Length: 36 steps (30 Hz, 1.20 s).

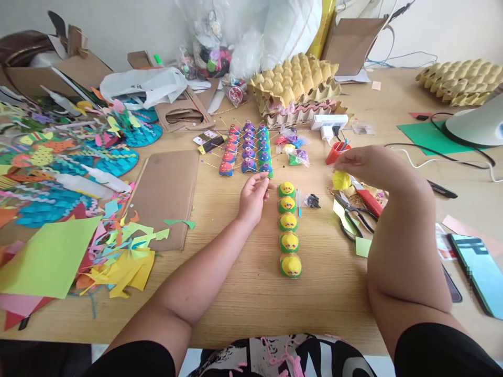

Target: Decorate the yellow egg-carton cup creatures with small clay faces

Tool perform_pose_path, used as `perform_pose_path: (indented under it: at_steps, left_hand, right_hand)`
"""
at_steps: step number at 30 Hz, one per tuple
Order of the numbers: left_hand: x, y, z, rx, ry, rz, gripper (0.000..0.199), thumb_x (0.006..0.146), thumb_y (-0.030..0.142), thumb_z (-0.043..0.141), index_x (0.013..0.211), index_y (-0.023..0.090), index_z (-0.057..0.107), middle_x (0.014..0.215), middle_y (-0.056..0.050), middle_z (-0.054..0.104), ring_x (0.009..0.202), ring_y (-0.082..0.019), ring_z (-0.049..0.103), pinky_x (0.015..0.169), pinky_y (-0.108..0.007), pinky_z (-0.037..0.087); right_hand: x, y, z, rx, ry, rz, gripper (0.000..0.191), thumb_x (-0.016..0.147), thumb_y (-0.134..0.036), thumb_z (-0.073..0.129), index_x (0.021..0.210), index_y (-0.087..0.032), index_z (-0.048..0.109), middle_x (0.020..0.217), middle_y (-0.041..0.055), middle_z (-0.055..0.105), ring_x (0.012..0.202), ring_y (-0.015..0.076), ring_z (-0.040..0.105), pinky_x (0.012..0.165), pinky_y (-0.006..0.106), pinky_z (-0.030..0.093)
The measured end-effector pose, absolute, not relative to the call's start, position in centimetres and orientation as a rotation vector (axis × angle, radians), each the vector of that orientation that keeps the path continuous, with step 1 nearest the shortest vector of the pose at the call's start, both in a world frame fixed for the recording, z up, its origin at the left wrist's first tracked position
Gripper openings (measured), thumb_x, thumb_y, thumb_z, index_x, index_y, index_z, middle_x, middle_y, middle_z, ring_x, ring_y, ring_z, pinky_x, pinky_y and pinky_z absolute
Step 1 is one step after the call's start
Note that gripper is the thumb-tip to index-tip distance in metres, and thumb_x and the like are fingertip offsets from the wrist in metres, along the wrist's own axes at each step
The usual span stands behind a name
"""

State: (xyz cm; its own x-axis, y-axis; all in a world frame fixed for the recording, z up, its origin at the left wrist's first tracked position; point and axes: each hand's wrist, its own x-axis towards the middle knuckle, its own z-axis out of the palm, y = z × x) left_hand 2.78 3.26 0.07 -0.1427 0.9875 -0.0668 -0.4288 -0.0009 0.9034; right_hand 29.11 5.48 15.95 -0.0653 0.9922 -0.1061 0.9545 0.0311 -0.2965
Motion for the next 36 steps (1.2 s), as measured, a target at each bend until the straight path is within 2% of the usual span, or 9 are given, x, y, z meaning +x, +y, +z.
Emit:
perform_pose_path:
  at_steps: [5,11,15,17,20,25,31,36]
  left_hand:
    - [2.8,3.3,0.1,0.764,0.997,1.466,0.044,0.08,0.045,0.088,0.11,0.02,0.069,0.073,0.003,0.072,0.052,-0.004,0.05,0.049,-0.017,0.033]
    - [2.8,3.1,0.1,0.855,0.946,1.442,0.041,0.083,0.046,0.087,0.11,0.02,0.071,0.071,0.004,0.068,0.053,-0.005,0.048,0.05,-0.019,0.032]
    - [2.9,2.6,0.3,0.984,0.901,1.418,0.04,0.085,0.054,0.084,0.105,0.02,0.077,0.066,0.005,0.058,0.056,-0.006,0.042,0.052,-0.02,0.031]
    - [2.8,2.4,0.4,1.03,0.884,1.383,0.041,0.083,0.055,0.086,0.106,0.021,0.08,0.066,0.005,0.055,0.059,-0.007,0.042,0.057,-0.02,0.036]
    - [2.8,2.3,0.4,1.061,0.833,1.388,0.038,0.079,0.05,0.092,0.104,0.023,0.083,0.072,0.004,0.061,0.068,-0.008,0.049,0.068,-0.021,0.045]
    - [2.8,2.4,0.0,1.09,0.857,1.463,0.015,0.084,0.035,0.088,0.089,0.021,0.084,0.084,0.0,0.072,0.081,-0.01,0.06,0.08,-0.022,0.05]
    - [2.7,2.5,-0.1,1.086,0.933,1.507,0.013,0.083,0.031,0.088,0.084,0.02,0.083,0.081,0.001,0.073,0.077,-0.01,0.061,0.081,-0.023,0.051]
    - [2.8,2.5,-0.1,1.101,0.905,1.524,0.018,0.083,0.038,0.089,0.087,0.021,0.085,0.083,0.001,0.075,0.079,-0.01,0.062,0.08,-0.022,0.052]
  right_hand:
    - [28.5,5.5,15.6,-1.855,-2.174,0.457,0.014,0.095,-0.029,0.064,0.09,-0.02,0.074,0.081,0.0056,0.072,0.075,0.0189,0.059,0.074,0.035,0.042]
    - [27.3,5.6,14.0,-1.508,-1.906,0.72,0.013,0.091,-0.036,0.071,0.09,-0.024,0.076,0.087,0.006,0.075,0.079,0.0201,0.065,0.078,0.037,0.049]
    - [25.2,5.4,13.1,-1.342,-2.093,0.7,0.017,0.092,-0.04,0.07,0.091,-0.025,0.078,0.089,0.0059,0.078,0.081,0.0218,0.068,0.078,0.037,0.05]
    - [24.0,5.0,12.8,-1.266,-2.214,0.665,0.018,0.093,-0.039,0.067,0.095,-0.025,0.079,0.092,0.0055,0.08,0.083,0.0218,0.069,0.077,0.036,0.05]
    - [22.3,4.6,12.2,-1.196,-2.369,0.618,0.019,0.095,-0.034,0.062,0.1,-0.025,0.078,0.092,0.0044,0.081,0.082,0.0204,0.069,0.076,0.034,0.047]
    - [21.4,4.7,11.2,-1.139,-2.384,0.649,0.018,0.094,-0.036,0.065,0.103,-0.024,0.075,0.093,0.0043,0.079,0.082,0.0198,0.069,0.074,0.033,0.048]
    - [21.7,5.3,10.9,-1.129,-2.307,0.719,0.017,0.09,-0.038,0.07,0.084,-0.022,0.072,0.083,0.0037,0.076,0.078,0.019,0.066,0.074,0.034,0.049]
    - [21.5,5.2,10.9,-1.062,-2.278,0.726,0.017,0.092,-0.036,0.068,0.084,-0.022,0.074,0.083,0.0037,0.078,0.078,0.019,0.066,0.076,0.035,0.05]
